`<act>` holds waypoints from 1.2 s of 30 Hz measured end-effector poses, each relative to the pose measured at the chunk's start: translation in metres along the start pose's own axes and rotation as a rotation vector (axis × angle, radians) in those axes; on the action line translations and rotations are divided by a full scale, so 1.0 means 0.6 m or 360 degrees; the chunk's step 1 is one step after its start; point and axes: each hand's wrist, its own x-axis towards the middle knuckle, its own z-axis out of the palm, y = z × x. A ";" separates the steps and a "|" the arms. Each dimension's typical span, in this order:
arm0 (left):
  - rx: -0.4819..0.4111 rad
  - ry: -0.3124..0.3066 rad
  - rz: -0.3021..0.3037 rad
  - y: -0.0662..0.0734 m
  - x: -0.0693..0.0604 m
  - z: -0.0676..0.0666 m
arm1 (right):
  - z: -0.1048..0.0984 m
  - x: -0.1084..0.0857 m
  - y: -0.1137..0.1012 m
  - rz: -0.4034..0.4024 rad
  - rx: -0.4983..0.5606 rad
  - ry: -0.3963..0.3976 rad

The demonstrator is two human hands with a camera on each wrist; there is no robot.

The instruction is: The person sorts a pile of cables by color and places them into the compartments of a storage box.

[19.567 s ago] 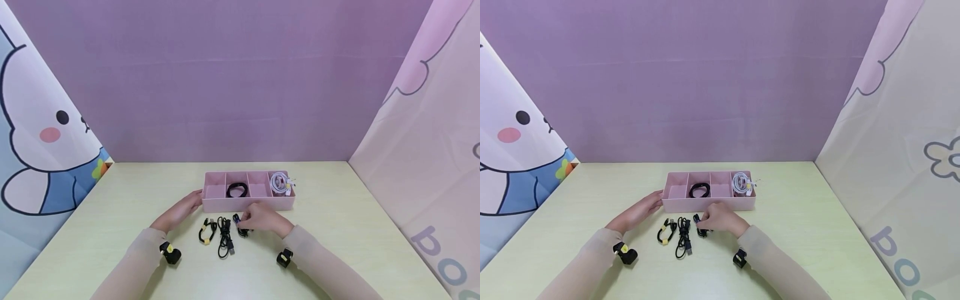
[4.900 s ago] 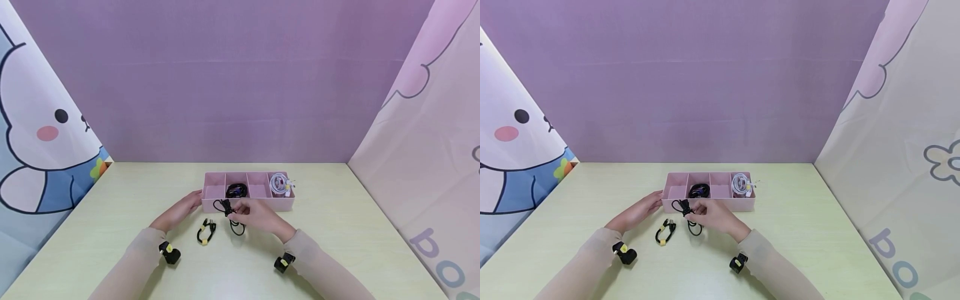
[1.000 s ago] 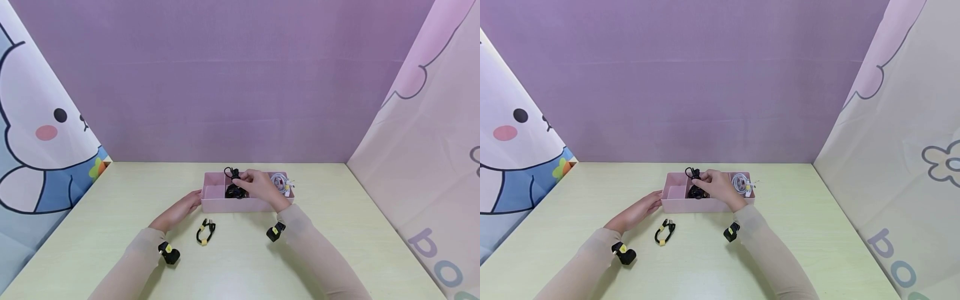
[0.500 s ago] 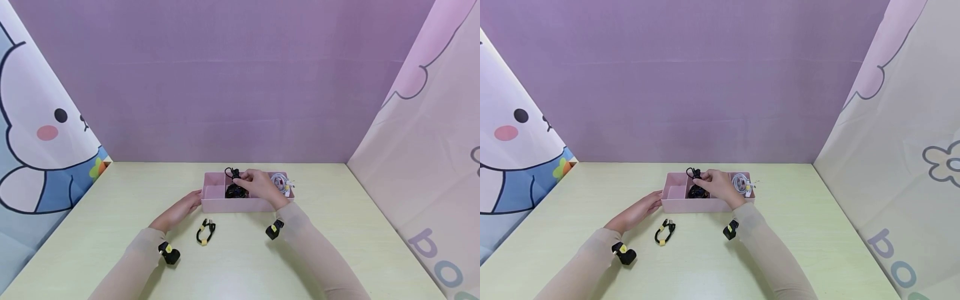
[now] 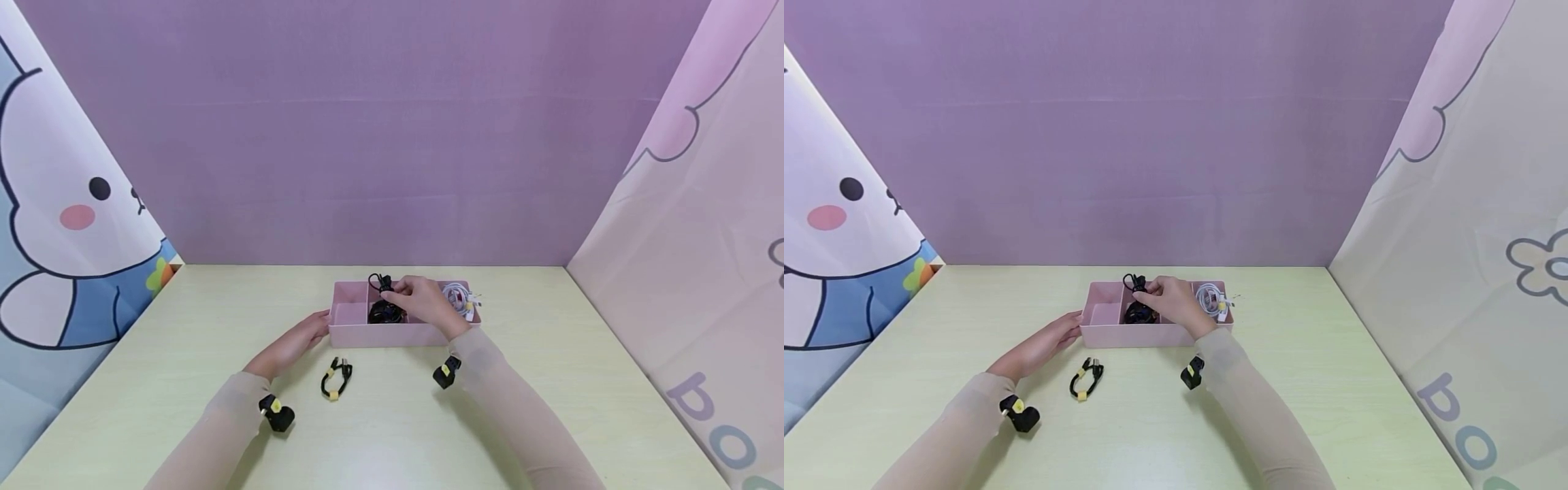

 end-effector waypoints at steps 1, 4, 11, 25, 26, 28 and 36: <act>0.0005 0.0001 -0.0004 0.000 0.000 0.000 | 0.000 0.001 0.000 0.0009 -0.0003 -0.0001; 0.0014 0.0013 -0.0021 0.002 -0.002 0.000 | 0.002 0.003 0.000 0.0025 -0.0012 -0.0002; 0.0008 0.0009 -0.0004 0.001 0.000 0.002 | 0.002 0.004 0.000 0.0036 -0.0043 -0.0002; 0.0000 0.0017 -0.0013 0.001 0.001 0.002 | -0.002 -0.008 -0.011 -0.0061 0.0028 -0.0025; -0.0003 0.0014 -0.0011 0.001 0.001 0.001 | -0.001 -0.008 -0.011 -0.0064 0.0034 -0.0027; 0.0001 0.0017 -0.0017 0.002 0.001 0.001 | 0.000 -0.009 -0.010 -0.0074 0.0046 -0.0030; 0.0008 0.0018 -0.0027 0.003 -0.002 0.002 | 0.001 -0.014 -0.010 -0.0081 0.0088 -0.0046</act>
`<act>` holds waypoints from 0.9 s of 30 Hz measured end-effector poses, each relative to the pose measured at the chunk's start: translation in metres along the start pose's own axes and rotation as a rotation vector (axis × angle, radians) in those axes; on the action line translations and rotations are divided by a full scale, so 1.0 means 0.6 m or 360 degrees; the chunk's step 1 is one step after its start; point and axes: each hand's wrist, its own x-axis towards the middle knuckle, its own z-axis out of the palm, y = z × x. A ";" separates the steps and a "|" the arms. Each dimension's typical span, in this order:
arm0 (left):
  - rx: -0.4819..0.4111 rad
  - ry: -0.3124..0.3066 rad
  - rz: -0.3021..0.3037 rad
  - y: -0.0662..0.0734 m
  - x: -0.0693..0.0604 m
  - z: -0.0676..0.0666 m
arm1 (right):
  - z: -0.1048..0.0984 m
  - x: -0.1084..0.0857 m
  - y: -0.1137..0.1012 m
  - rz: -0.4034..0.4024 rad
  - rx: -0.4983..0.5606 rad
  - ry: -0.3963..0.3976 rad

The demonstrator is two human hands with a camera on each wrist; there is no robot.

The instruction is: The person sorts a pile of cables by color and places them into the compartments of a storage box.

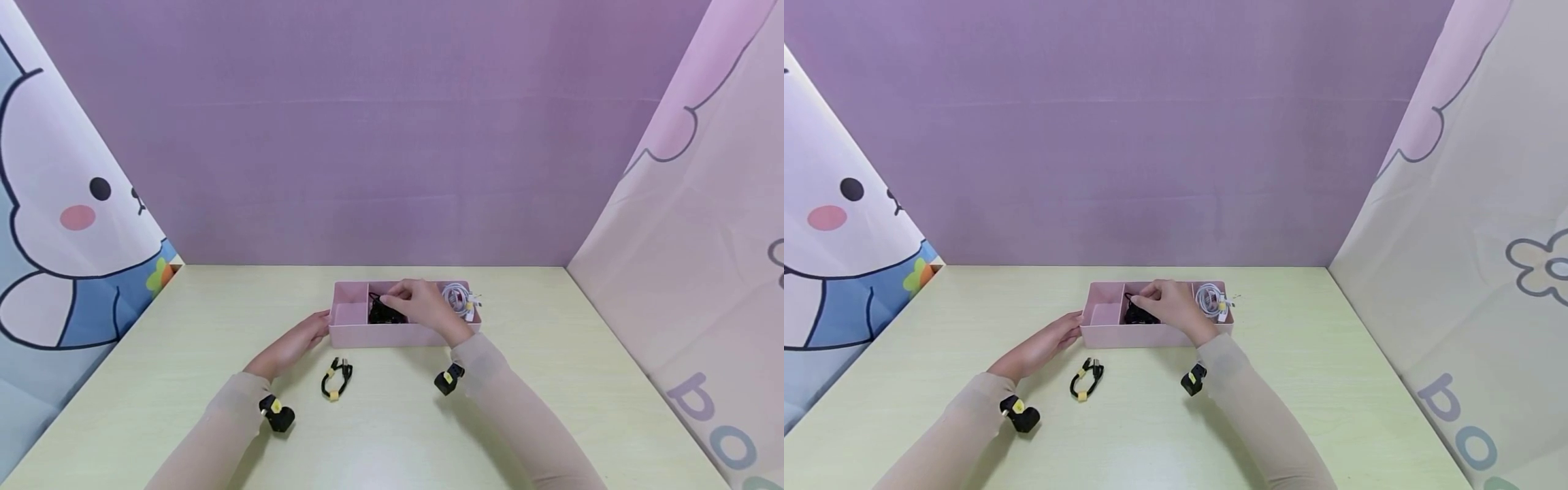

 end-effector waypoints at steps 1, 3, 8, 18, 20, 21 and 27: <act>-0.0004 0.0003 -0.0008 0.000 0.000 0.000 | 0.001 0.000 0.000 -0.0004 0.0005 -0.0002; -0.0007 -0.0001 0.0000 0.000 0.000 0.000 | 0.003 -0.001 0.000 -0.0017 0.0021 -0.0005; -0.0003 -0.0005 0.0012 0.000 0.000 0.000 | 0.005 -0.007 -0.004 -0.0062 0.0040 -0.0003; 0.0004 0.0006 -0.0007 -0.001 -0.003 -0.001 | 0.013 -0.016 -0.014 -0.0104 0.0069 -0.0010; 0.0005 0.0000 0.0005 -0.001 -0.004 -0.002 | 0.015 -0.018 -0.017 -0.0100 0.0058 -0.0020; 0.0002 0.0000 0.0007 -0.001 -0.004 -0.002 | 0.016 -0.018 -0.018 -0.0098 0.0054 -0.0027; -0.0001 -0.0007 0.0028 0.001 -0.003 -0.002 | 0.019 -0.024 -0.026 -0.0134 0.0028 -0.0034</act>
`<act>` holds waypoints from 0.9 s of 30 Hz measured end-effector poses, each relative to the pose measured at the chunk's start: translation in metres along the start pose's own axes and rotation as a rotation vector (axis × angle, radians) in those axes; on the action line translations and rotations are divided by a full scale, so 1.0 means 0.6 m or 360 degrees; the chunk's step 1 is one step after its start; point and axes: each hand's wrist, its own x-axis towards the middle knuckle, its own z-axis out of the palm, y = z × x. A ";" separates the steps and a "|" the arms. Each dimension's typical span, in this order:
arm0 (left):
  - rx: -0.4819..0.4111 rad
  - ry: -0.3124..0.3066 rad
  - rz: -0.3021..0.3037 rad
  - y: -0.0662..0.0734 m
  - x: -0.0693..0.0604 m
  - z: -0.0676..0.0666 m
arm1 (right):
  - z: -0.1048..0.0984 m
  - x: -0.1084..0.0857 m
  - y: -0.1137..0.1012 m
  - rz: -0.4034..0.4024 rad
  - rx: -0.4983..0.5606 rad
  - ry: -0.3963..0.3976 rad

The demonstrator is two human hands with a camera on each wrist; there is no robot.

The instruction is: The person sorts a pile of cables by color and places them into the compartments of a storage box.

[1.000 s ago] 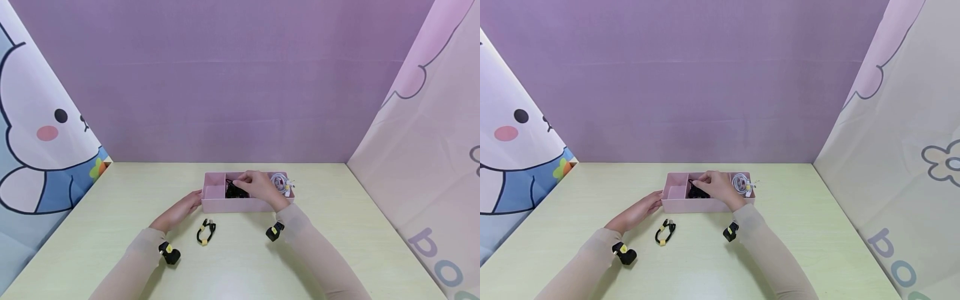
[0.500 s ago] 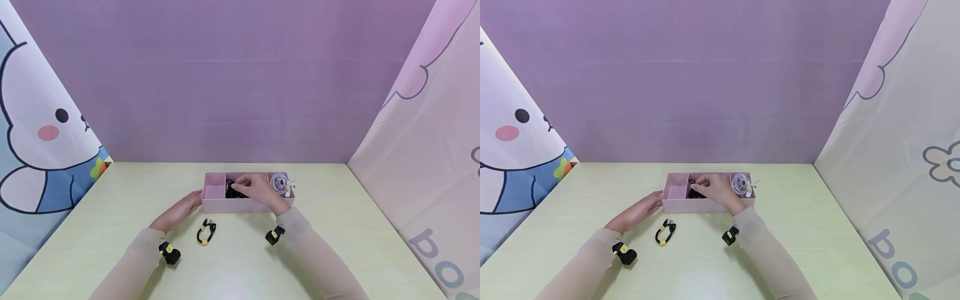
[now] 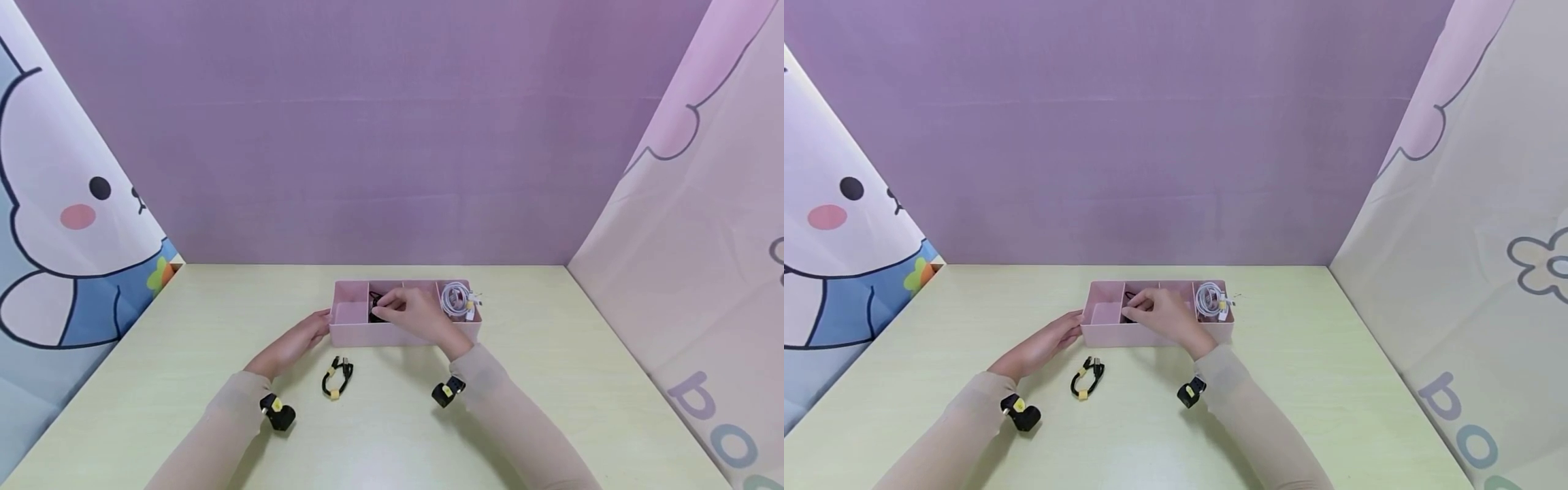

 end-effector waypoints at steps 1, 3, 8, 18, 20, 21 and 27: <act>0.0005 0.0002 -0.0003 0.000 0.000 0.000 | 0.001 -0.001 -0.001 -0.0010 -0.0006 -0.0003; 0.0007 0.0004 -0.0009 0.001 -0.001 -0.001 | 0.003 -0.002 -0.002 -0.0024 -0.0013 -0.0014; 0.0009 0.0002 -0.0019 0.003 -0.002 -0.002 | 0.007 -0.008 -0.006 -0.0039 -0.0031 -0.0044; -0.0003 -0.0024 0.0017 -0.001 0.002 -0.001 | 0.015 -0.022 -0.017 -0.0056 0.0065 -0.0120; -0.0002 -0.0020 0.0008 -0.001 0.003 -0.001 | 0.018 -0.024 -0.018 -0.0074 0.0065 -0.0137; -0.0004 -0.0023 0.0006 -0.001 0.003 0.000 | 0.020 -0.025 -0.017 -0.0076 0.0062 -0.0145; -0.0026 -0.0030 0.0008 -0.002 0.001 0.000 | 0.031 -0.031 -0.019 -0.0080 0.0047 -0.0208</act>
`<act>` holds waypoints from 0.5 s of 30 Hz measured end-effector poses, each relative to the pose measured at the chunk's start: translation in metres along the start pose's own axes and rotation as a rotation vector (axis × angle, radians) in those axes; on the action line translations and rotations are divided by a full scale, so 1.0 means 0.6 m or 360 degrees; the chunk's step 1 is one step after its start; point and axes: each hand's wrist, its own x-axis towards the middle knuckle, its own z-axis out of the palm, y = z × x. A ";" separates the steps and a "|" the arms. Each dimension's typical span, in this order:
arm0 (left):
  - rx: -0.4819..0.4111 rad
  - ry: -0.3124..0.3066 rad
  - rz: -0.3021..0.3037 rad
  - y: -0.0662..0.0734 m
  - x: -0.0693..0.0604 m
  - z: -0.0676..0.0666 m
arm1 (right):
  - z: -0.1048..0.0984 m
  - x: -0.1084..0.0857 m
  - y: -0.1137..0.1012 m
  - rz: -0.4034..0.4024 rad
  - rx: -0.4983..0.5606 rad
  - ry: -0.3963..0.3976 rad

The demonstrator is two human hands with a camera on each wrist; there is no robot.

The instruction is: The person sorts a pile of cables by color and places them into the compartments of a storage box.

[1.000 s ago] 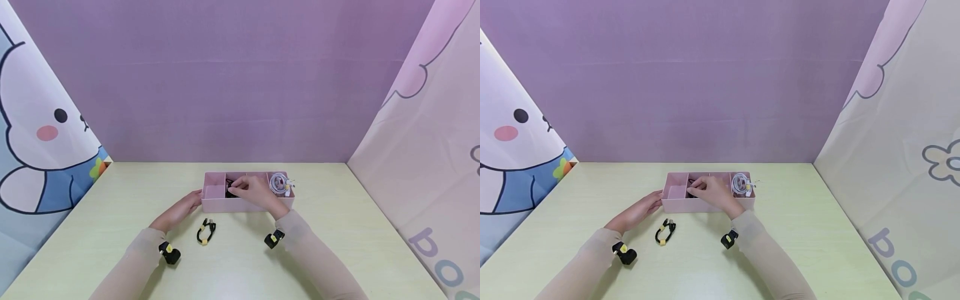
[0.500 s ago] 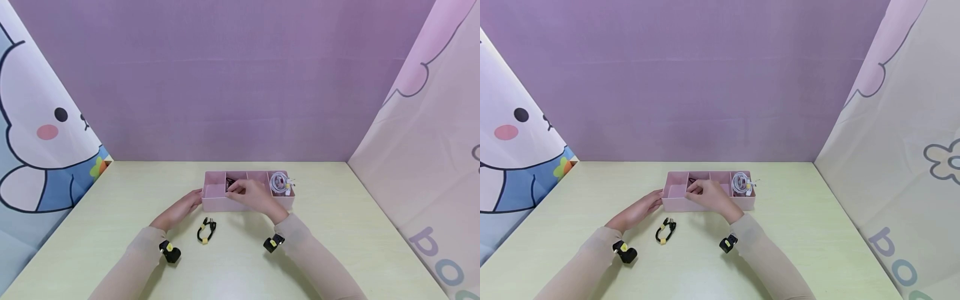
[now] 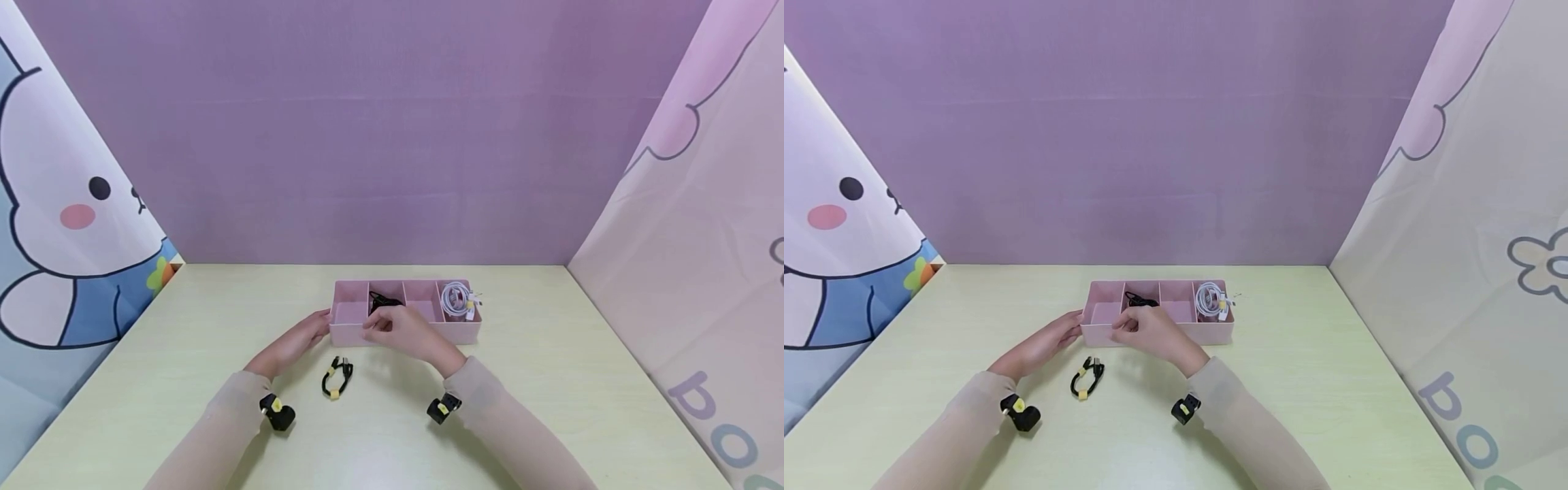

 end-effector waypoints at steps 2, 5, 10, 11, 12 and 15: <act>-0.0006 -0.0002 0.0004 -0.001 0.000 0.000 | 0.003 -0.001 -0.001 -0.0008 0.0000 -0.0021; -0.0013 -0.0007 0.0008 -0.002 0.001 0.000 | 0.007 -0.004 -0.003 -0.0015 -0.0007 -0.0041; -0.0010 -0.0004 0.0003 -0.002 0.001 -0.002 | 0.009 -0.005 -0.003 -0.0014 -0.0012 -0.0041; -0.0007 0.0002 0.0001 -0.002 0.001 -0.002 | 0.009 -0.005 -0.003 -0.0014 -0.0010 -0.0041; -0.0008 0.0001 0.0003 -0.002 0.001 -0.001 | 0.010 -0.006 -0.002 -0.0013 -0.0008 -0.0042; -0.0010 0.0010 0.0005 -0.003 0.002 0.000 | 0.015 -0.006 0.001 -0.0012 -0.0008 -0.0055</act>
